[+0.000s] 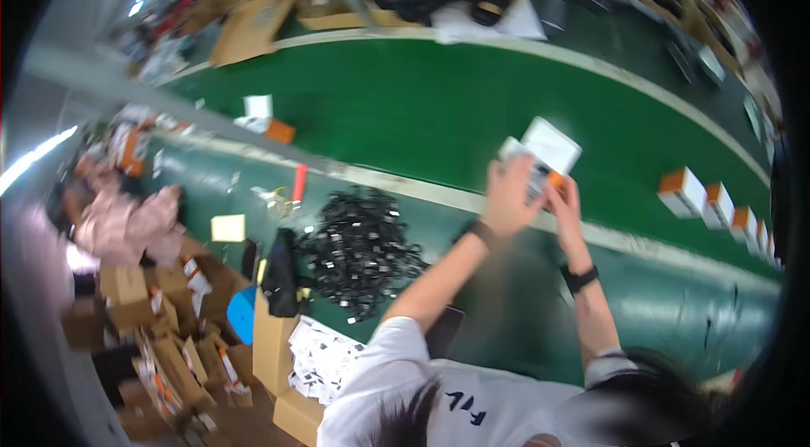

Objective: The worker is assembling boxes, placing products and accessories inside them, and moving them along a conveyor belt.

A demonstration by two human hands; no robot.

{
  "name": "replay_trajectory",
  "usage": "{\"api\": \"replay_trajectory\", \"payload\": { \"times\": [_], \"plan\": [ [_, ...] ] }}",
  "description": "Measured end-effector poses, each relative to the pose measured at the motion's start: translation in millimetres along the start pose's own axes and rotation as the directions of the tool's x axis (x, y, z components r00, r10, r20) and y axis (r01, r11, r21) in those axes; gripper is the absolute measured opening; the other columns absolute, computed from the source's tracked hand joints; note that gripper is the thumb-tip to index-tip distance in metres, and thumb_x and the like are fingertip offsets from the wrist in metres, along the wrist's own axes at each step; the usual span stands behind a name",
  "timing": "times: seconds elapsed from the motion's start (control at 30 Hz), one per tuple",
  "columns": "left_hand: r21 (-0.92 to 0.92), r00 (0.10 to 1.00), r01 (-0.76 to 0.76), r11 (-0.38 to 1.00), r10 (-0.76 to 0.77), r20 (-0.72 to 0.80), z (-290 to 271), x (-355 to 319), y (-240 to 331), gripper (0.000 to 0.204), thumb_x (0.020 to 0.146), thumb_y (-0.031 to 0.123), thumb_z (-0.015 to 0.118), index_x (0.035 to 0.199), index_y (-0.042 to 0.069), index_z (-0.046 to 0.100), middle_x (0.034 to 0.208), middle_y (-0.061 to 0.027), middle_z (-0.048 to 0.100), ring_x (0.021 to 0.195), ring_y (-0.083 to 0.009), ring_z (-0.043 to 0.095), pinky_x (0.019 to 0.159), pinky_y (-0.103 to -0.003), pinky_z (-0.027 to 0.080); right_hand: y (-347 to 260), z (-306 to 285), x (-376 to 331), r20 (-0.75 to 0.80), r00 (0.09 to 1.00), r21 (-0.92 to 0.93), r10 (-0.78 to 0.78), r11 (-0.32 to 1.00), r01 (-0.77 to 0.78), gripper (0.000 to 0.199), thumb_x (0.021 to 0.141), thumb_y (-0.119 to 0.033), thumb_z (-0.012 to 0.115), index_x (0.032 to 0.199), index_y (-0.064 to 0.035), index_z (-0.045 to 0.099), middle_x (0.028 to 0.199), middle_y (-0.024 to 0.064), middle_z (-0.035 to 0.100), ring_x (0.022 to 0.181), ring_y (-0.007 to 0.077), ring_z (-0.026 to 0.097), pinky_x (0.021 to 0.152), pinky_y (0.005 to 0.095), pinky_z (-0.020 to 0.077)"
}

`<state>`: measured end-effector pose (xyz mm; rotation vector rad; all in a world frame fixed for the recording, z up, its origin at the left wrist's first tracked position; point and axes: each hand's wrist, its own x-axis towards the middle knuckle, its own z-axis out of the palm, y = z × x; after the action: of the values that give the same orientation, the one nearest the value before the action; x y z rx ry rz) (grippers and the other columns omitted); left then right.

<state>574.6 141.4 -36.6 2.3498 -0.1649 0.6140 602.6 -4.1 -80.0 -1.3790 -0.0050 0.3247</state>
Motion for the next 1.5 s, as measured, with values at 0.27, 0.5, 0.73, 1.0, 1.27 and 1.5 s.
{"api": "replay_trajectory", "payload": {
  "times": [0.27, 0.5, 0.73, 1.0, 1.27, 1.5],
  "plan": [
    [0.112, 0.954, 0.026, 0.993, -0.058, 0.293, 15, 10, 18, 0.054, 0.077, 0.03, 0.06, 0.119, -0.001, 0.046, 0.121, -0.0119, 0.047, 0.121, -0.027, 0.035, 0.096, -0.052, 0.022, -9, -26, -6, -0.051, 0.998, 0.02, 0.029, 0.999, -0.028, 0.042, 0.085, -0.016, 0.06, 0.12, -0.0045, 0.04, 0.105, 0.0062, 0.053, 0.091, 0.0104, 0.052, 0.073, 0.024, 0.0465],
    [0.006, 0.959, -0.072, 0.997, 0.067, 0.276, 14, 18, 12, 0.03, 0.08, 0.009, 0.053, 0.109, 0.003, 0.052, 0.109, -0.0126, 0.055, 0.115, -0.0268, 0.045, 0.101, -0.048, 0.023, -13, -28, -10, -0.083, 0.996, -0.065, -0.018, 0.998, 0.012, 0.043, 0.084, -0.016, 0.061, 0.119, -0.0025, 0.041, 0.11, 0.0061, 0.053, 0.098, 0.0128, 0.051, 0.083, 0.0271, 0.044],
    [0.133, 0.93, -0.099, 0.986, 0.044, 0.366, 30, 26, 24, 0.027, 0.08, 0.008, 0.053, 0.107, 0.007, 0.055, 0.109, -0.0061, 0.056, 0.11, -0.0219, 0.047, 0.097, -0.054, 0.024, -17, -34, -11, -0.036, 0.999, -0.091, -0.004, 0.996, 0.001, 0.039, 0.087, -0.018, 0.057, 0.121, -0.0037, 0.043, 0.113, 0.0058, 0.049, 0.109, 0.0124, 0.044, 0.09, 0.0269, 0.0387],
    [0.132, 0.924, -0.213, 0.968, 0.156, 0.35, 39, 15, 30, 0.035, 0.078, 0.009, 0.054, 0.112, 0.006, 0.053, 0.113, -0.006, 0.056, 0.114, -0.0213, 0.045, 0.099, -0.058, 0.019, -22, -36, -9, -0.086, 0.994, 0.061, 0.063, 0.996, -0.058, 0.036, 0.089, -0.017, 0.054, 0.12, -0.0033, 0.042, 0.108, 0.0047, 0.052, 0.1, 0.0105, 0.049, 0.085, 0.0242, 0.0407],
    [-0.452, 0.972, 0.237, 0.86, -0.208, 0.114, 54, 2, 11, 0.035, 0.08, 0.003, 0.057, 0.114, 0.001, 0.049, 0.124, -0.0131, 0.048, 0.119, -0.0284, 0.042, 0.102, -0.036, 0.028, 2, -46, -5, -0.222, 0.969, -0.028, -0.11, 0.994, 0.107, 0.027, 0.087, -0.02, 0.057, 0.103, 0.0019, 0.052, 0.092, 0.0057, 0.06, 0.083, 0.0104, 0.055, 0.072, 0.0259, 0.0467],
    [-0.333, 0.957, 0.101, 0.937, 0.001, 0.291, 62, 10, 23, 0.042, 0.085, 0.014, 0.054, 0.124, 0.003, 0.044, 0.136, -0.011, 0.039, 0.131, -0.0289, 0.027, 0.106, -0.044, 0.018, -5, -56, -6, -0.218, 0.973, -0.008, -0.072, 0.997, 0.072, 0.029, 0.088, -0.022, 0.055, 0.102, 0.0027, 0.051, 0.091, 0.0052, 0.059, 0.082, 0.0099, 0.054, 0.07, 0.0251, 0.0462]
  ]
}}
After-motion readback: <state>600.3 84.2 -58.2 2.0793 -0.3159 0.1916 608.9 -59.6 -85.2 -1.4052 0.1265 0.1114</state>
